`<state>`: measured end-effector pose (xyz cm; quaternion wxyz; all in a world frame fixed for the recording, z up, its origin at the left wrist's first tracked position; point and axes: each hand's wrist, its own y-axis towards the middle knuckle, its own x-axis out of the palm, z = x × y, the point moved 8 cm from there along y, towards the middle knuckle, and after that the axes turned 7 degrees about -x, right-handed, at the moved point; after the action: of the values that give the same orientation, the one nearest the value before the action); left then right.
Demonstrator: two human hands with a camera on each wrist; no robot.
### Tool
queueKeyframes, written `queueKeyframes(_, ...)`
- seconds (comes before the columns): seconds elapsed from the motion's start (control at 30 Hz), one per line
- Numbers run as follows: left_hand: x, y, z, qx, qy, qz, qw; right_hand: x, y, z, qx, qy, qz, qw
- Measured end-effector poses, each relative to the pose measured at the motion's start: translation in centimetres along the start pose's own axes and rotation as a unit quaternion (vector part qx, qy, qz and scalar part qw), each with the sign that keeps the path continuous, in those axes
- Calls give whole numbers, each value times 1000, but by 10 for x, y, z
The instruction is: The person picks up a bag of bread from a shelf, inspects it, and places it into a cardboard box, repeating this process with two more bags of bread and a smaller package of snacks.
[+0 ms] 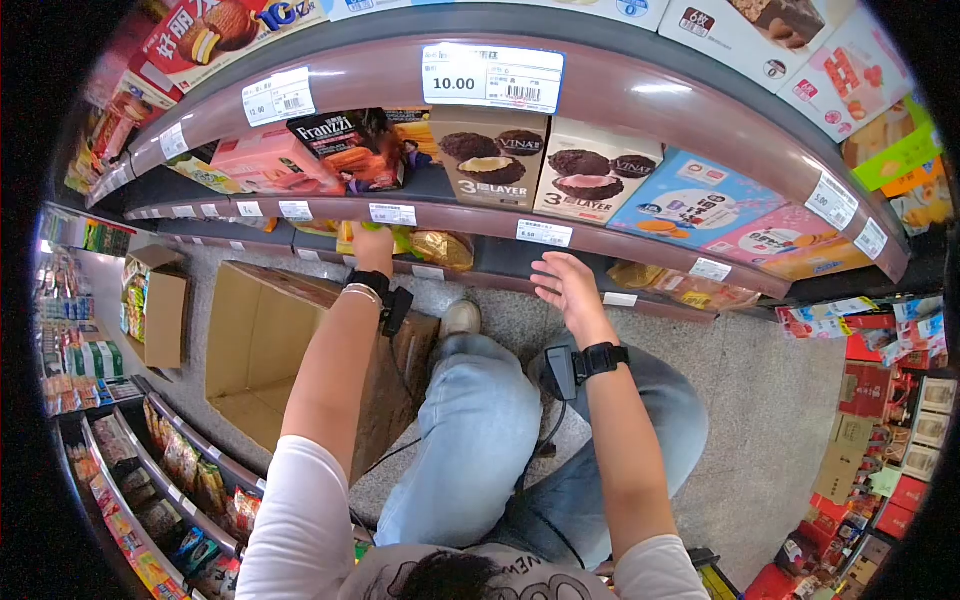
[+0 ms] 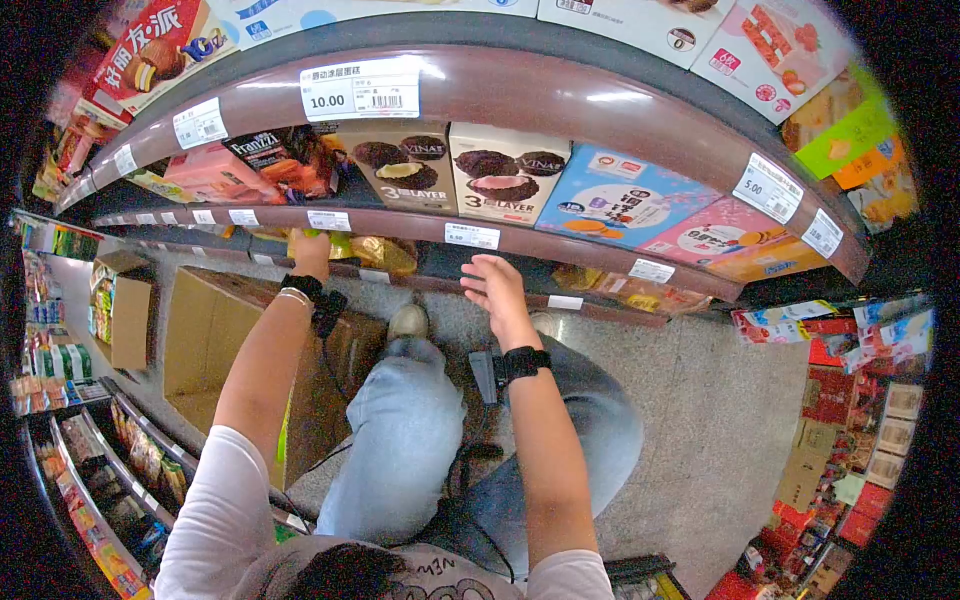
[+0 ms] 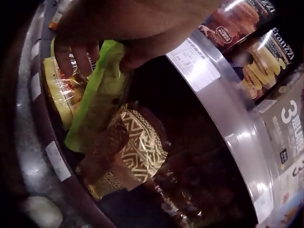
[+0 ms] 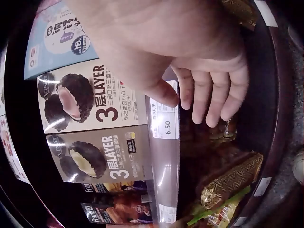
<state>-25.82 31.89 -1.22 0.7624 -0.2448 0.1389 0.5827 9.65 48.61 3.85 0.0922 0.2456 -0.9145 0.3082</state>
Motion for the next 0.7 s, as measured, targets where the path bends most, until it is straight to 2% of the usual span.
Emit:
queueKeyframes(0.07, -2, -6, 1, -17, 26, 0, 1000, 0, 0, 1, -1, 1, 1, 1000)
queueKeyframes(0.17, -11, -45, 23, -151, 185, 137, 961, -4, 3, 4, -4, 4, 3, 1000)
queueKeyframes(0.23, 38, -5, -12, -37, 151, -30, 987, -6, 5, 6, -6, 7, 4, 1000)
queueKeyframes(0.3, 63, -6, -11, 36, 122, -132, 983, -7, 3, 4, -2, 5, 9, 1000)
queueKeyframes(0.37, 79, -16, -7, 66, 104, -171, 978, -8, 3, 2, -2, 4, 11, 1000)
queueKeyframes(0.47, 75, -46, 16, 14, 201, -210, 957, -11, 4, 1, -3, 1, 10, 1000)
queueKeyframes(0.57, 65, -77, 50, 33, 254, -226, 940, -13, 7, 1, -1, -4, 8, 1000)
queueKeyframes(0.7, 66, -67, 40, 53, 322, -172, 929, -11, 6, 1, -2, -4, 11, 1000)
